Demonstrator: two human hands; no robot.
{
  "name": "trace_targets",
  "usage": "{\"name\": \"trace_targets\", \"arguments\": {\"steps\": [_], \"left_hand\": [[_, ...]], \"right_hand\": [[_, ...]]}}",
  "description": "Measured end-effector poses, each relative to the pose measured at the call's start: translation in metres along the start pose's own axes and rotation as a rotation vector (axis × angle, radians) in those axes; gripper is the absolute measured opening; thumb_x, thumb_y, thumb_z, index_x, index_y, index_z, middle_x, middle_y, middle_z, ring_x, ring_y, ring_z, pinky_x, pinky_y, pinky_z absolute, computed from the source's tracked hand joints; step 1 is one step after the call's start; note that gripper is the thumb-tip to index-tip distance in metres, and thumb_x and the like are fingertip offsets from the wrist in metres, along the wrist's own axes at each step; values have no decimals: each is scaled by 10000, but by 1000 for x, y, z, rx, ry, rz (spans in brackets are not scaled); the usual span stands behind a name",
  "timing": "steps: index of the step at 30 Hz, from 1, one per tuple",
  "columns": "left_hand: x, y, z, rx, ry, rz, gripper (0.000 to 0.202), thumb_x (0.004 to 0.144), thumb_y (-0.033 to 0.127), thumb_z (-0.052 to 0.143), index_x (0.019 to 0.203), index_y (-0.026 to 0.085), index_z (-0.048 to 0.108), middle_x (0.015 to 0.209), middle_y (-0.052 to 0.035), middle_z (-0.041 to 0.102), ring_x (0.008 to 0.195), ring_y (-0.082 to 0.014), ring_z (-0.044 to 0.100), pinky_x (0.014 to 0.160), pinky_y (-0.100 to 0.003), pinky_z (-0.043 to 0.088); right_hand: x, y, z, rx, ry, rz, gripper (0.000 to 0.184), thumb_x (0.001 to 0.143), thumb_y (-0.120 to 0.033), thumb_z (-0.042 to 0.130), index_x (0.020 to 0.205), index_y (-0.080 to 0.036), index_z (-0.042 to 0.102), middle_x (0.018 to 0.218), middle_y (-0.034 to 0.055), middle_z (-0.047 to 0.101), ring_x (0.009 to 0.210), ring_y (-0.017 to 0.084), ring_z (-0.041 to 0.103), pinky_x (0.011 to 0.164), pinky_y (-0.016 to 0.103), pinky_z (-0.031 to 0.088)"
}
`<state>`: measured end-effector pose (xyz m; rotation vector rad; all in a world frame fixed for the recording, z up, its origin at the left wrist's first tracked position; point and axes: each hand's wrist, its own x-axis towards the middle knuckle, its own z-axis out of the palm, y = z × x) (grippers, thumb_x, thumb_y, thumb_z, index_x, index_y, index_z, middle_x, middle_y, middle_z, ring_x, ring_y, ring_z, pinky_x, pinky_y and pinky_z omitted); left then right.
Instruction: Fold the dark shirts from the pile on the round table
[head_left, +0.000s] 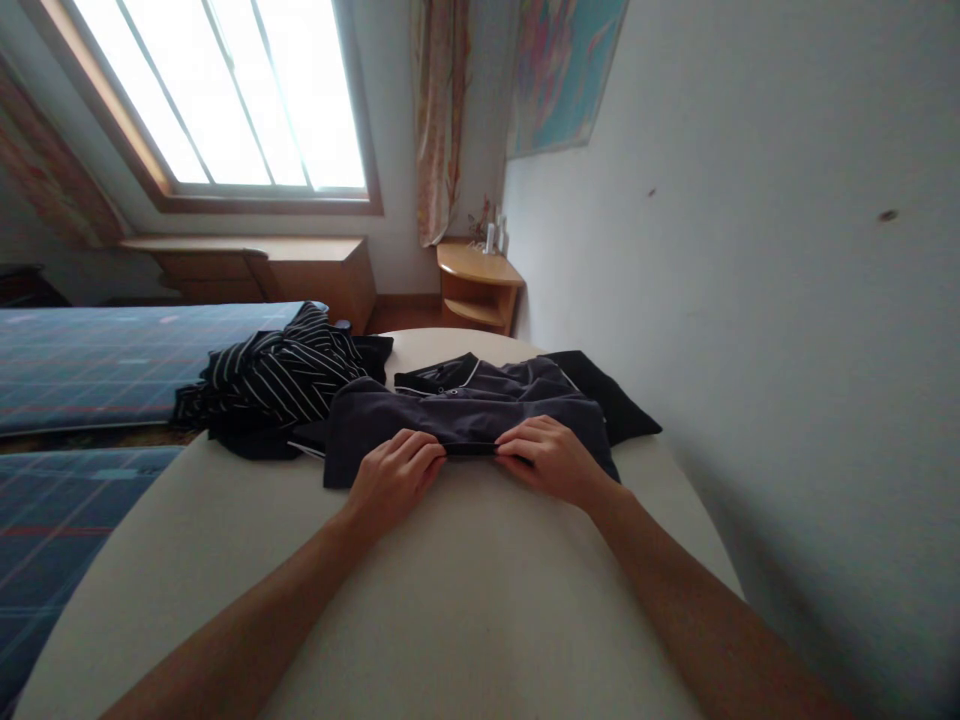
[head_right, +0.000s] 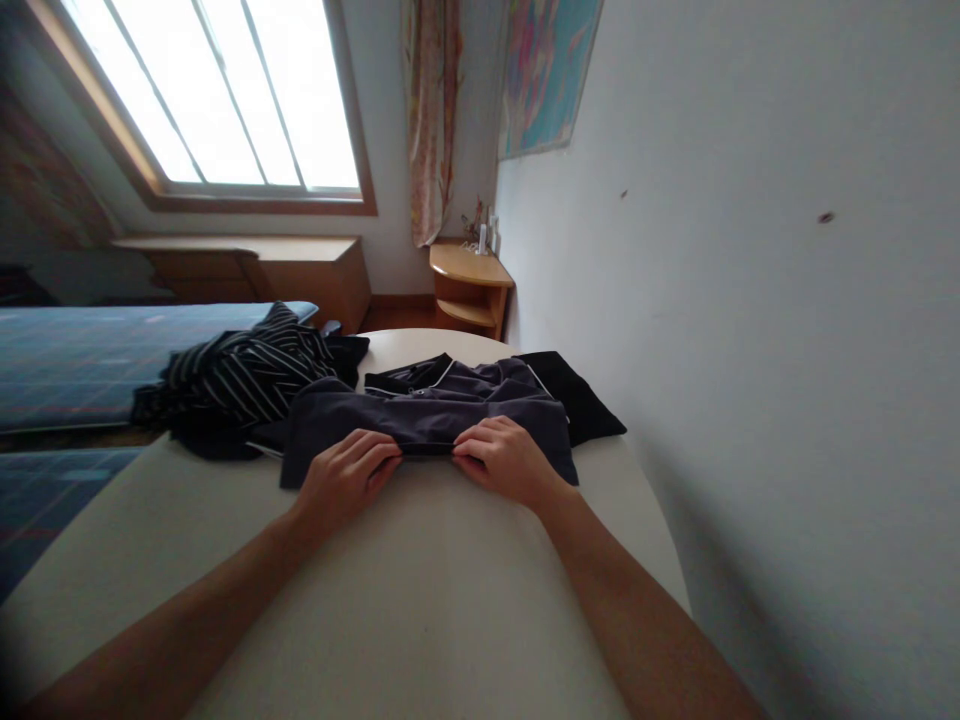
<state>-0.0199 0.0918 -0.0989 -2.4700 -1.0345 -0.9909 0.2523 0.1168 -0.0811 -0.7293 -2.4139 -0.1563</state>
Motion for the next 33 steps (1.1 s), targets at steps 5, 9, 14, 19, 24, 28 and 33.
{"name": "trace_targets", "arguments": {"steps": [5,9,14,19,24,28,33], "left_hand": [[-1,0,1,-20,-44,-23,70,945,193,573,907,191,632,920,-27,696,871,-184,618,766,-310,520],[-1,1,-1,-36,-59,-14,72,925,191,577,869,190,621,868,-28,688,838,-186,613,751,-311,519],[0,2,-2,-23,-82,11,112,933,189,545,862,190,632,844,-30,684,815,-180,601,737,-305,516],[0,1,-1,-4,-87,16,141,940,195,532,844,189,635,797,-27,670,781,-178,590,708,-301,509],[0,1,-2,-14,-68,25,135,941,197,535,846,193,631,790,-24,672,773,-174,591,690,-293,502],[1,3,-4,-20,-43,50,126,951,198,549,856,192,631,792,-14,680,755,-165,595,677,-279,493],[1,0,-2,-4,-19,60,118,962,192,558,885,188,647,781,-11,681,755,-164,598,682,-273,487]], "right_hand": [[1,0,-1,28,-1,-6,90,902,-253,680,822,-220,705,892,13,768,826,174,690,814,341,485],[0,0,-1,53,-8,-3,79,892,-224,682,813,-218,689,867,4,767,805,169,699,809,334,480],[-2,2,0,64,-17,3,52,894,-235,678,845,-222,692,859,2,766,793,164,700,811,329,479],[-2,2,0,78,-24,3,49,904,-246,673,866,-228,697,851,-5,764,786,156,702,813,322,482],[-1,3,0,84,-26,1,50,903,-249,674,861,-226,692,855,-2,761,792,160,703,819,327,481],[-2,3,-1,81,-25,1,68,911,-245,658,856,-226,693,841,5,760,779,161,701,813,328,483],[-2,4,-2,58,-11,-14,80,919,-252,657,860,-225,705,817,1,758,754,156,695,798,321,487]]}}
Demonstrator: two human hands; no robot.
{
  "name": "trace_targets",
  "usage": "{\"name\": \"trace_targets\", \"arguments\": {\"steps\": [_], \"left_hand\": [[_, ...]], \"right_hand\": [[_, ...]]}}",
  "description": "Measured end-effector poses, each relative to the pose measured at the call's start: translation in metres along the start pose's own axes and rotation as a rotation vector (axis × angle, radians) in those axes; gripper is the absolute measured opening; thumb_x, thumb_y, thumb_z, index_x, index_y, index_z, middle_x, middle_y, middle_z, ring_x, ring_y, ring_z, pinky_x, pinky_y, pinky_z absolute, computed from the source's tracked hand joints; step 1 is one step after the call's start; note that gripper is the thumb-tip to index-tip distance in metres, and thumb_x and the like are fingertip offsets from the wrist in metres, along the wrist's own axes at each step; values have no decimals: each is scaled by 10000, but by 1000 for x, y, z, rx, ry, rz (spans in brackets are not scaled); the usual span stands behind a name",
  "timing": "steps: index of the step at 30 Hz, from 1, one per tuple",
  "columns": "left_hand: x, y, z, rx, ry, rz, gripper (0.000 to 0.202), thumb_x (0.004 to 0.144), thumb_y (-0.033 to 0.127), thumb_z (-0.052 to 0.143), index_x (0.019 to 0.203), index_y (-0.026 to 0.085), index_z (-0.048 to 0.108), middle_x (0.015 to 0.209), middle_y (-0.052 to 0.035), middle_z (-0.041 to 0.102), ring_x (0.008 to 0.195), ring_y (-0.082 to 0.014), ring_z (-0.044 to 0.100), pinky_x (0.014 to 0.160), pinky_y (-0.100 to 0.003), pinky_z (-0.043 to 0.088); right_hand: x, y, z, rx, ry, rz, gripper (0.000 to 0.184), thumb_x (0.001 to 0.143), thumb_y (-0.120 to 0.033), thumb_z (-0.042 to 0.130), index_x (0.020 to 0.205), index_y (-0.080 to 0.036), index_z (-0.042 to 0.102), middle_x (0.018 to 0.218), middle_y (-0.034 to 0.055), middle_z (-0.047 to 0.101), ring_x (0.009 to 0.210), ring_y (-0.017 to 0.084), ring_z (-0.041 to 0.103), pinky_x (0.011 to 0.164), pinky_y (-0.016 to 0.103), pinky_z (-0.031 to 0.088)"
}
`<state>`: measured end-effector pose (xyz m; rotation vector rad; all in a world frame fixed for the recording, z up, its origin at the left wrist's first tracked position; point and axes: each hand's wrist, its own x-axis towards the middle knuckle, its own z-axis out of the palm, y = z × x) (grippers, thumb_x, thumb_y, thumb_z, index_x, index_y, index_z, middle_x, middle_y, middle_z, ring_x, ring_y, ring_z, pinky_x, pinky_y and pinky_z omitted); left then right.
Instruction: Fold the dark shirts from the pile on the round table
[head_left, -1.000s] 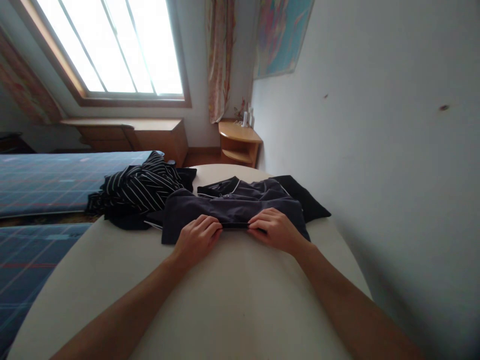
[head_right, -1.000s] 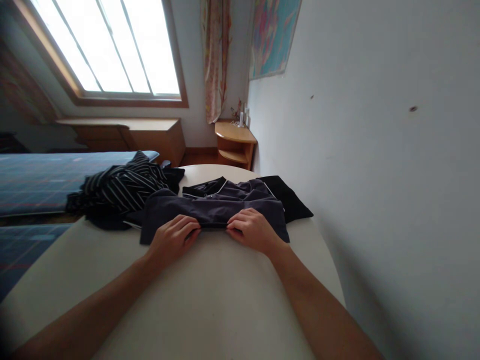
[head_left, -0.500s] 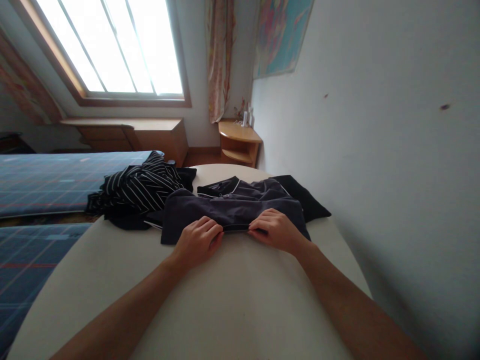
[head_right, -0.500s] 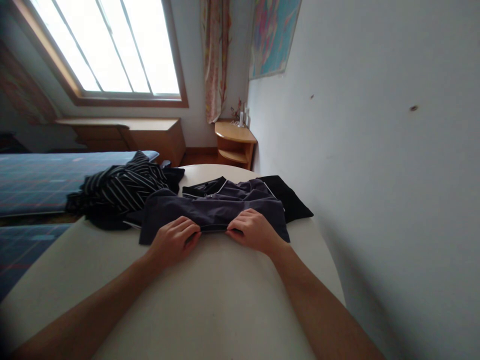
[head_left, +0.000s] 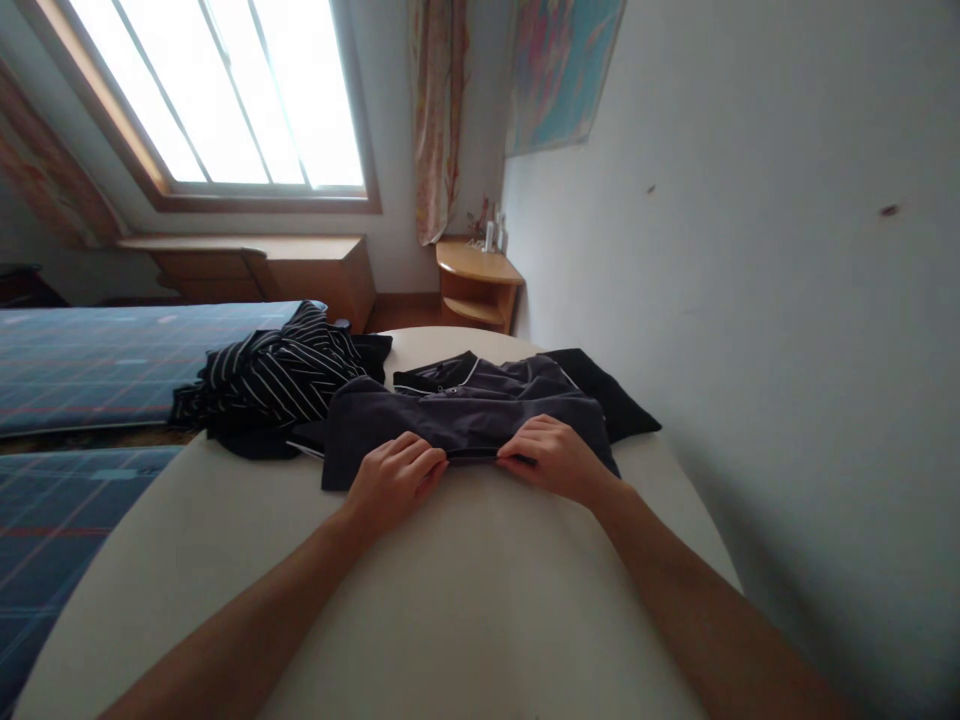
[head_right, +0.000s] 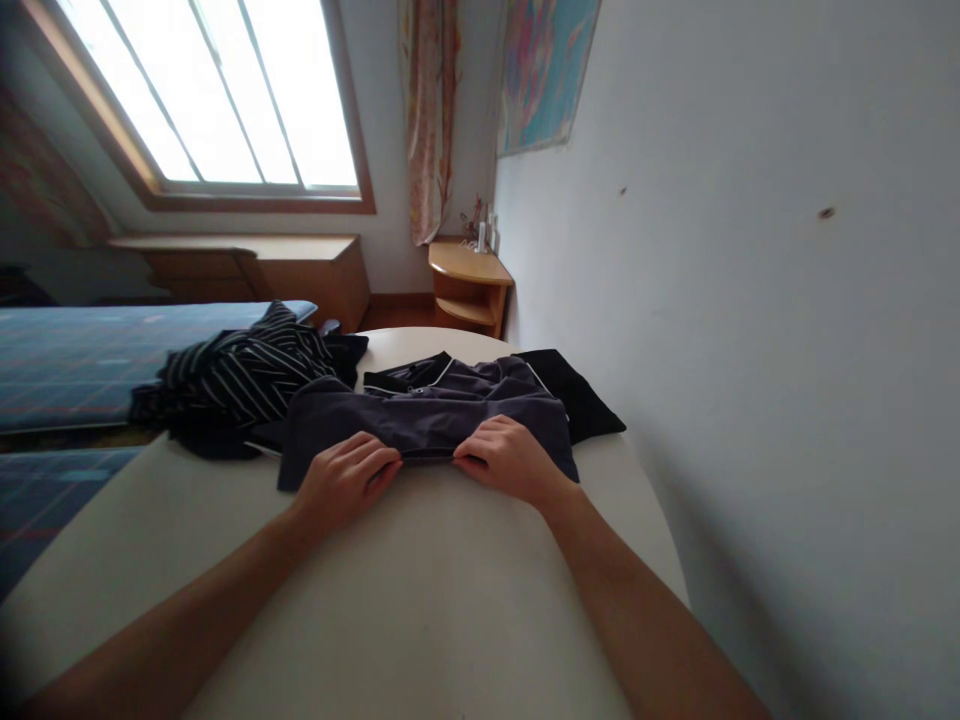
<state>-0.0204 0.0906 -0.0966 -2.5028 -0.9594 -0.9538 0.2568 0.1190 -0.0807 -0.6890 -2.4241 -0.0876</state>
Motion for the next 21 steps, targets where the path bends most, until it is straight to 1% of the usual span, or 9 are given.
{"name": "trace_targets", "arguments": {"steps": [3,8,11,15,18,21], "left_hand": [[-1,-1,1,4,5,0,120,974,209,557,906,186,653,789,-9,688,759,-159,604,683,-267,486],[-1,-1,0,27,21,-29,124,985,225,557,917,184,653,812,-8,698,767,-153,617,685,-261,494],[-2,-2,-1,17,22,-34,103,982,216,562,944,191,653,877,-14,710,797,-152,625,704,-261,504],[-3,-1,0,-51,5,21,83,979,203,560,980,192,642,976,-26,722,859,-150,636,751,-262,522],[-3,0,0,-76,1,48,66,967,183,568,970,191,633,968,-19,723,841,-147,634,753,-267,525],[-2,0,-1,-75,-7,43,73,955,164,567,934,196,629,930,-11,717,810,-145,623,740,-268,519]], "right_hand": [[0,0,1,-14,14,6,82,924,-264,658,878,-223,711,811,3,758,744,158,693,789,317,491],[-1,1,0,-12,-12,12,86,926,-250,653,865,-227,710,825,0,758,762,156,694,804,321,492],[0,0,-2,5,-14,25,94,927,-235,646,853,-225,703,834,-1,757,780,156,700,815,319,489],[2,-3,-4,37,-7,16,86,917,-221,649,849,-231,700,866,-2,764,807,153,709,818,317,493],[2,-4,-3,58,-3,11,86,904,-204,654,832,-232,690,910,1,771,825,153,715,823,321,498],[2,-4,-2,74,-6,24,97,881,-163,650,810,-226,671,902,0,770,810,155,716,815,323,503]]}}
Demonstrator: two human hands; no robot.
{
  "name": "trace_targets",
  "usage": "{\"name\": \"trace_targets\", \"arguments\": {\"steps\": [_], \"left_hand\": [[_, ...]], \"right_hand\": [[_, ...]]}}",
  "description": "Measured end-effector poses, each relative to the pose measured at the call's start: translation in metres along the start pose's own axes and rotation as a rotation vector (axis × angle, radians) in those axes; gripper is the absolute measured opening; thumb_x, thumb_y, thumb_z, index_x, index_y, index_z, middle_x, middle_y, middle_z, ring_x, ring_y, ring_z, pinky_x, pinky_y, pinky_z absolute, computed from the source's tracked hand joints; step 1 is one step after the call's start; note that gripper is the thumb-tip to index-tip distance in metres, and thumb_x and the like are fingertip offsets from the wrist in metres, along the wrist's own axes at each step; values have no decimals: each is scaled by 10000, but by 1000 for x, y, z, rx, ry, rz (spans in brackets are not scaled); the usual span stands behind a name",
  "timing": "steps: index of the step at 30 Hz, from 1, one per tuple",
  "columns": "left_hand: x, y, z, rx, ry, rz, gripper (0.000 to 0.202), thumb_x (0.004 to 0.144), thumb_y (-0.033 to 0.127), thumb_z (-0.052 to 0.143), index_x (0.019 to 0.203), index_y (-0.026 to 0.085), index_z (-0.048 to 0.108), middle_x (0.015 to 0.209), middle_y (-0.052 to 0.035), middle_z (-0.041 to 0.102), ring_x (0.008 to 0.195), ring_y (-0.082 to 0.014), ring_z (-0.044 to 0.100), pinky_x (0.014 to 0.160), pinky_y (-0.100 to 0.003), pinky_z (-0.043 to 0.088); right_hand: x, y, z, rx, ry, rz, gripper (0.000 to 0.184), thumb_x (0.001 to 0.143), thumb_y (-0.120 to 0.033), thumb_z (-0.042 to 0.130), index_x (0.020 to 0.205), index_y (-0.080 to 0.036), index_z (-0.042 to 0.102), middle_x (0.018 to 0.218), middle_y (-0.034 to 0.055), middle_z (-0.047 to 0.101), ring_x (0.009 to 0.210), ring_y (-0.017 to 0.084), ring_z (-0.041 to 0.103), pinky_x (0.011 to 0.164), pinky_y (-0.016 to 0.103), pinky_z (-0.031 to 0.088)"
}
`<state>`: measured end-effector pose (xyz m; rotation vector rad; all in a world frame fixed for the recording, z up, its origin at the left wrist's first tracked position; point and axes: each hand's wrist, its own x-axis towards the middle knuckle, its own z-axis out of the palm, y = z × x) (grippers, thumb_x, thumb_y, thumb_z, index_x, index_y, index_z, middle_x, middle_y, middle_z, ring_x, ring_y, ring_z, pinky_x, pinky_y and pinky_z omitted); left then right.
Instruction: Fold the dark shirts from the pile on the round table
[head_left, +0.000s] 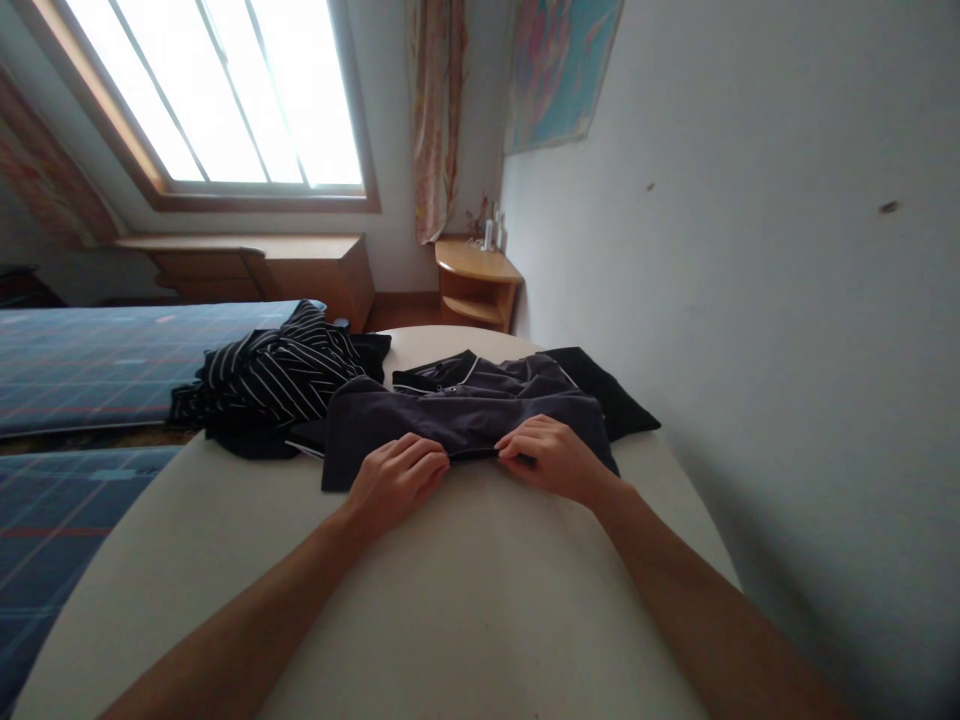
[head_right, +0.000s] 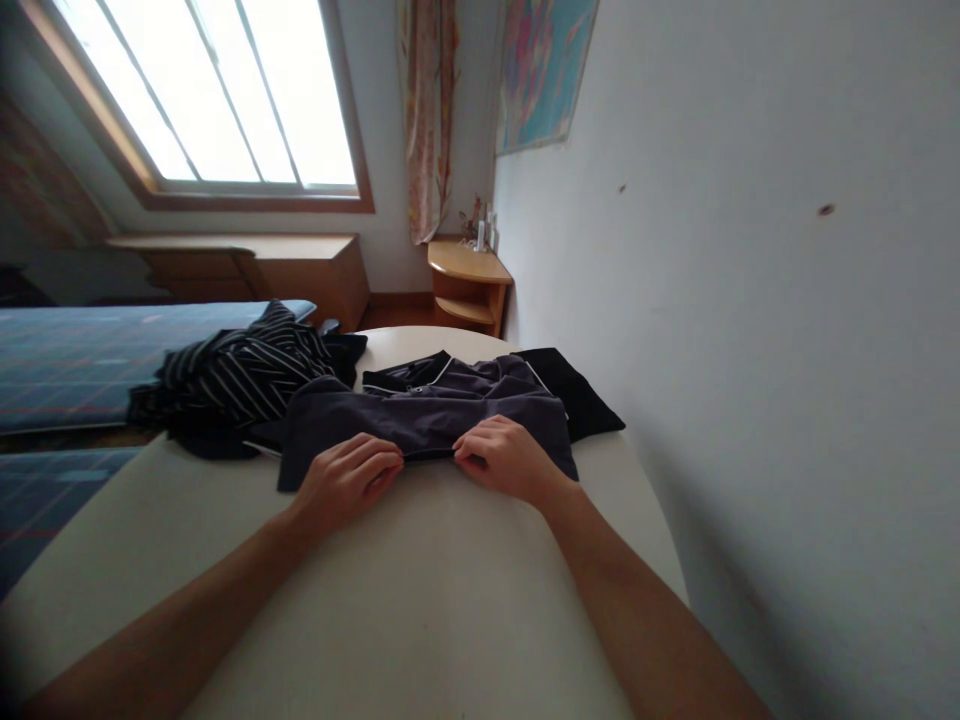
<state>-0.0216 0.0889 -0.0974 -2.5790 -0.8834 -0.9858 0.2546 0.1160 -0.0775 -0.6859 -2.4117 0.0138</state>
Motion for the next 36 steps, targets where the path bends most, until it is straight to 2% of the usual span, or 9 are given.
{"name": "trace_targets", "arguments": {"steps": [14,18,21,24,27,33,36], "left_hand": [[3,3,0,34,-1,-49,127,919,127,547,832,197,608,789,-4,682,740,-149,613,701,-270,507],[2,2,1,30,6,-38,74,938,165,548,932,186,619,821,-21,694,760,-164,625,695,-280,509],[1,1,2,21,-4,-16,143,951,186,547,1072,180,622,864,-29,704,783,-171,635,704,-287,514],[0,0,3,23,-39,-5,113,954,178,538,1001,193,640,860,-26,695,784,-169,627,707,-289,511],[-1,0,4,25,-66,-9,117,959,177,529,929,199,640,859,-25,687,783,-164,615,719,-288,507],[-3,-2,4,20,-94,-27,112,970,211,547,1025,197,644,905,-29,692,822,-172,617,737,-296,502],[-4,-2,4,29,-113,-25,117,985,230,538,1007,198,648,917,-27,691,830,-171,617,743,-294,501]], "right_hand": [[-2,1,3,17,9,27,92,872,-151,639,827,-229,659,808,-17,768,718,144,719,817,317,510],[-2,0,3,21,-9,22,89,886,-157,630,859,-233,668,832,-13,766,750,151,717,828,324,499],[-2,1,3,23,-9,28,82,898,-178,633,937,-234,679,899,0,772,807,161,721,842,328,499],[-3,1,3,16,-8,33,114,915,-210,634,1011,-234,690,953,16,776,845,168,725,849,332,504],[-2,1,3,-2,-34,23,74,926,-232,635,945,-231,707,899,13,775,808,166,722,827,328,501],[-1,0,3,-17,-62,44,93,952,-255,613,933,-216,695,900,18,762,833,163,705,839,317,482],[-2,0,3,-30,-81,49,105,957,-262,600,938,-208,688,898,24,756,840,167,696,829,313,482]]}}
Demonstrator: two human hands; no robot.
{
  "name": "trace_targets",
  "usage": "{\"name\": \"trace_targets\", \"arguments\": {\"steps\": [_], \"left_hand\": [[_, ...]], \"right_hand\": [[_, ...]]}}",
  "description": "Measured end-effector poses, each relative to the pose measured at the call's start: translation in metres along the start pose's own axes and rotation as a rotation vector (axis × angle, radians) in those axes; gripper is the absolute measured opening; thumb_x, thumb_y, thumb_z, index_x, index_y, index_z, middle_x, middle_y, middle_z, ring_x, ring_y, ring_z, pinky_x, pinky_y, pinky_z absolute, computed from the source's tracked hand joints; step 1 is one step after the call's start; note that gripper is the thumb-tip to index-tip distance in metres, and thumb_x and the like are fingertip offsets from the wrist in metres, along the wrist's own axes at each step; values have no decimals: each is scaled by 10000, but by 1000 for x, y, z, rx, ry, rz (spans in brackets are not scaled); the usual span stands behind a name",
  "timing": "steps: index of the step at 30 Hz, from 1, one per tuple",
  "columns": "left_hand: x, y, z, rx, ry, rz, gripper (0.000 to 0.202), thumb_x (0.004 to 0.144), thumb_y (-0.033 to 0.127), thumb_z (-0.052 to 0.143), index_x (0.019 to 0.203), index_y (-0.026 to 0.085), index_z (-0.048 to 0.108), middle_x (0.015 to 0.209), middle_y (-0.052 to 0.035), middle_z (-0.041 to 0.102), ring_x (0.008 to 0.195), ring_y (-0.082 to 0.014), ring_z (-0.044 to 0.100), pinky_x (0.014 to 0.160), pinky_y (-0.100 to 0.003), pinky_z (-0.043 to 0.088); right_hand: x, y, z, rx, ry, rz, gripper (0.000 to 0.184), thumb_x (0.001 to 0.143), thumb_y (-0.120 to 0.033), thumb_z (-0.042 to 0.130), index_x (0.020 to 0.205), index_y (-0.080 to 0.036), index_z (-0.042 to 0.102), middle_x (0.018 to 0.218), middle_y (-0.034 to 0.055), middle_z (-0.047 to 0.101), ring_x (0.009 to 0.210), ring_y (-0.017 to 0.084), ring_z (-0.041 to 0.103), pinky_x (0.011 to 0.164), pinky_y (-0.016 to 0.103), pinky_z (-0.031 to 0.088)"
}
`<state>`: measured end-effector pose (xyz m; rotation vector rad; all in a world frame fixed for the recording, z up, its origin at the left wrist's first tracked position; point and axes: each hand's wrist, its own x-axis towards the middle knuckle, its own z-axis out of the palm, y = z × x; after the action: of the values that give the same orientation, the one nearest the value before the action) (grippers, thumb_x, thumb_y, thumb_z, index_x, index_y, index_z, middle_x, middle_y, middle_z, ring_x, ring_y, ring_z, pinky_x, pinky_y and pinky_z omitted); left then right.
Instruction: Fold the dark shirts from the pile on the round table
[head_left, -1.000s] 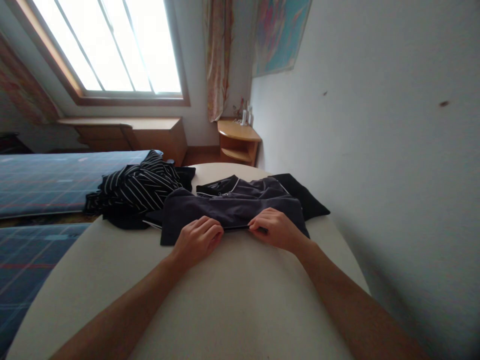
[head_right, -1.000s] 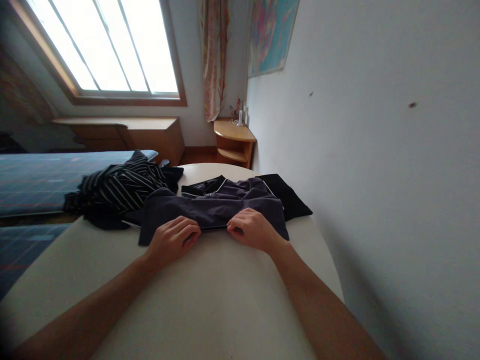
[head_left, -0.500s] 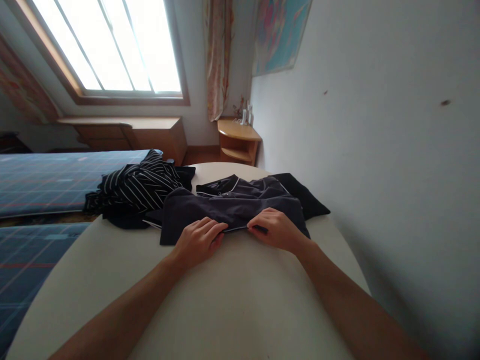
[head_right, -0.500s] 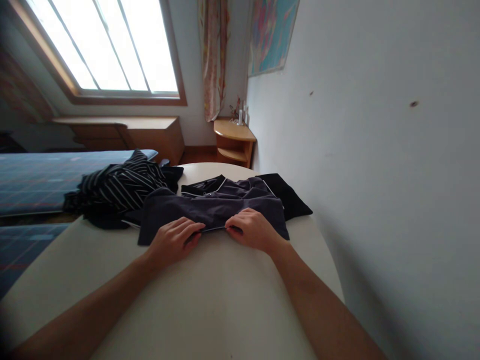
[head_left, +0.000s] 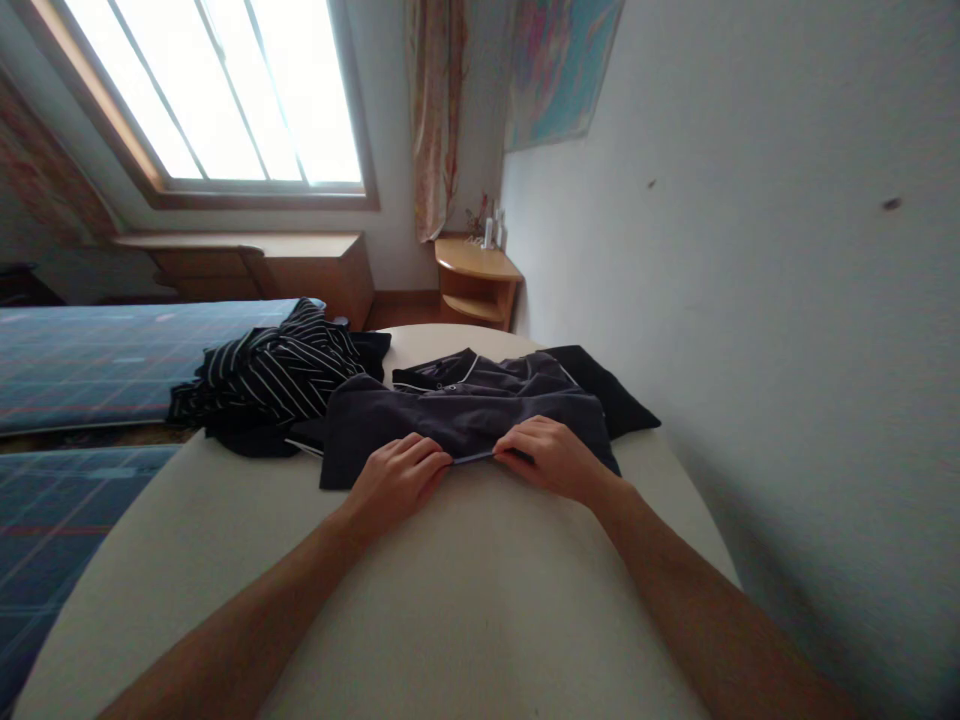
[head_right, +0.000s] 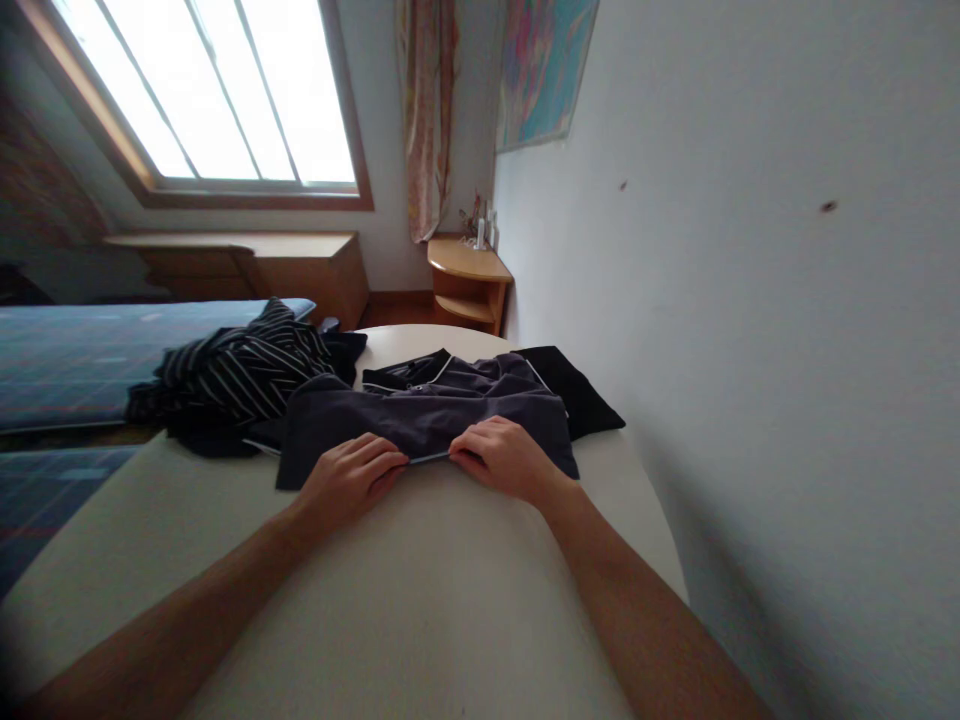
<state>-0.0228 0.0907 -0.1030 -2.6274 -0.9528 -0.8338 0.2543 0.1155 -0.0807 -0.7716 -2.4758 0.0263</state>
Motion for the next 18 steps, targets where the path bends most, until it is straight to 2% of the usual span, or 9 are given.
{"name": "trace_targets", "arguments": {"steps": [6,13,18], "left_hand": [[2,0,-1,23,0,-35,163,1012,235,493,990,189,647,907,-28,695,811,-156,629,737,-278,504],[1,0,-1,30,40,-86,179,1027,243,472,1033,190,642,916,-24,711,817,-141,657,736,-251,508],[-2,0,2,-8,-23,-47,197,1024,257,466,1021,193,652,898,-28,714,793,-146,662,728,-259,504]], "right_hand": [[-2,4,-3,-26,-59,38,132,897,-182,621,1003,-209,695,951,32,759,881,184,705,829,319,493],[-8,11,-16,-25,-83,148,205,853,-146,583,982,-218,724,951,23,764,856,182,714,798,294,521],[-8,8,-24,15,-136,252,184,823,-186,613,940,-227,749,902,10,769,804,170,715,769,271,501]]}}
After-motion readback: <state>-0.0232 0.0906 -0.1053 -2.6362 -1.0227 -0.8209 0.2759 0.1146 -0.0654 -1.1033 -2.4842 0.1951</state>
